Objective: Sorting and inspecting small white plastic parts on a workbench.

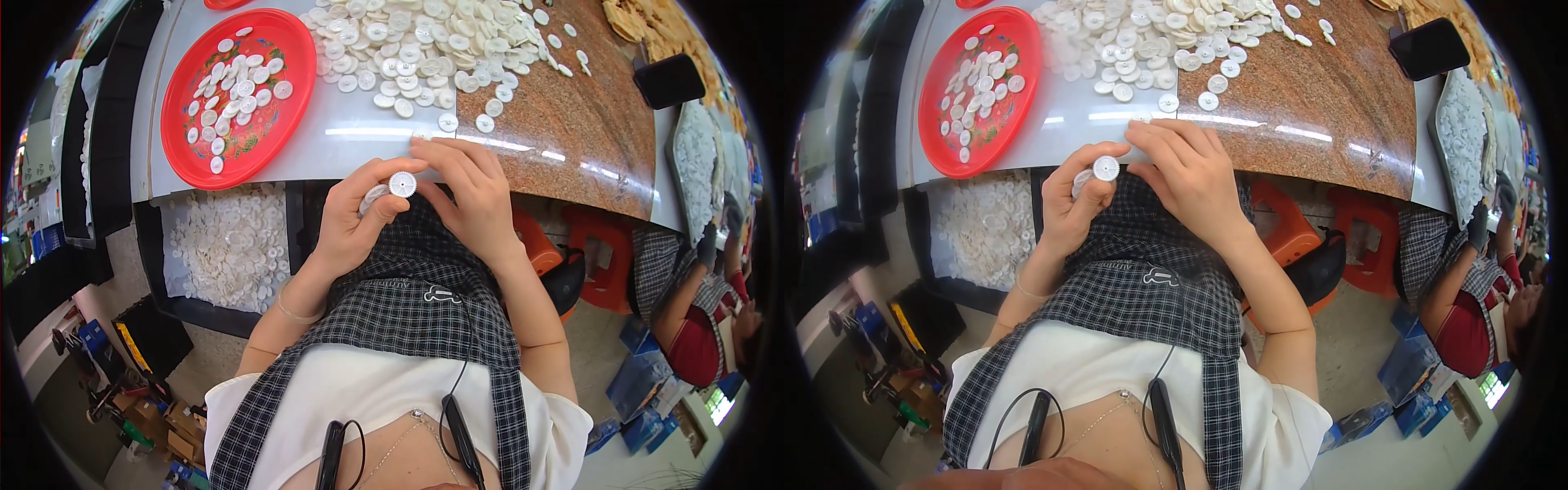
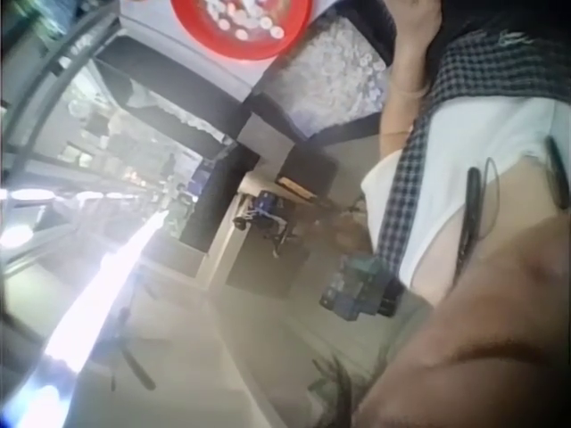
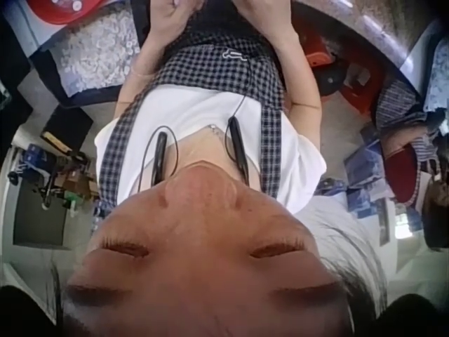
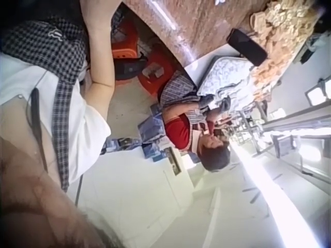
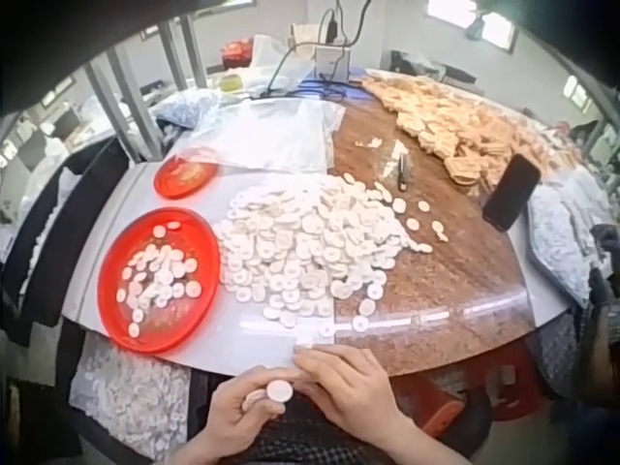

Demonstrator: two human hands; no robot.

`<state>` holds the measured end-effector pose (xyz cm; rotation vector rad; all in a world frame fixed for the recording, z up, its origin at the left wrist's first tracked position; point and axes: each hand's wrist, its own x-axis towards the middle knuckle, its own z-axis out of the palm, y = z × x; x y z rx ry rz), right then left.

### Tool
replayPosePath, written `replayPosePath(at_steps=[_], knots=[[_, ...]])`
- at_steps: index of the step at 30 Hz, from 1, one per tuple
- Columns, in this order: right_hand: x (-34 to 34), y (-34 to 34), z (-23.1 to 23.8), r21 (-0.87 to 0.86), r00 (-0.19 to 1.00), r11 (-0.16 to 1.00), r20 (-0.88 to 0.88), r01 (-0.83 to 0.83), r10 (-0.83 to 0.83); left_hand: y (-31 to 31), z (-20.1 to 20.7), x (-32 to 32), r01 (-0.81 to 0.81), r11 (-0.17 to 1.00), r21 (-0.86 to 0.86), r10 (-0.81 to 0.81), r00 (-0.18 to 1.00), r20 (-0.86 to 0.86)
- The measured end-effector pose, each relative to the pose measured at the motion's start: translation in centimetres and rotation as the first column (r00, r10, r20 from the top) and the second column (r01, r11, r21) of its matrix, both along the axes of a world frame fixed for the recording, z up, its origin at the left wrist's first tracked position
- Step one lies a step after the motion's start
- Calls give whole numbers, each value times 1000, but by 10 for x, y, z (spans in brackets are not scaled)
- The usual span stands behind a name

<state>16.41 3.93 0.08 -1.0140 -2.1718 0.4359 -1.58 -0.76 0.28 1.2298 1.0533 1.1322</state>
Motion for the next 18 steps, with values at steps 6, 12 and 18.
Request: replayPosePath(at_steps=[6, 12, 18], knots=[[12, -5, -17, 118, 999, 993, -48, 11, -5, 0, -1, 2, 14, 994, 108, -5, 997, -80], [16, -10, -25, 189, 998, 982, -65, 16, -4, -1, 3, 3, 18, 999, 47, -16, 999, -46], [11, -19, -17, -308, 896, 951, -420, 6, -142, -1, -4, 5, 42, 995, -86, -24, 980, 197]])
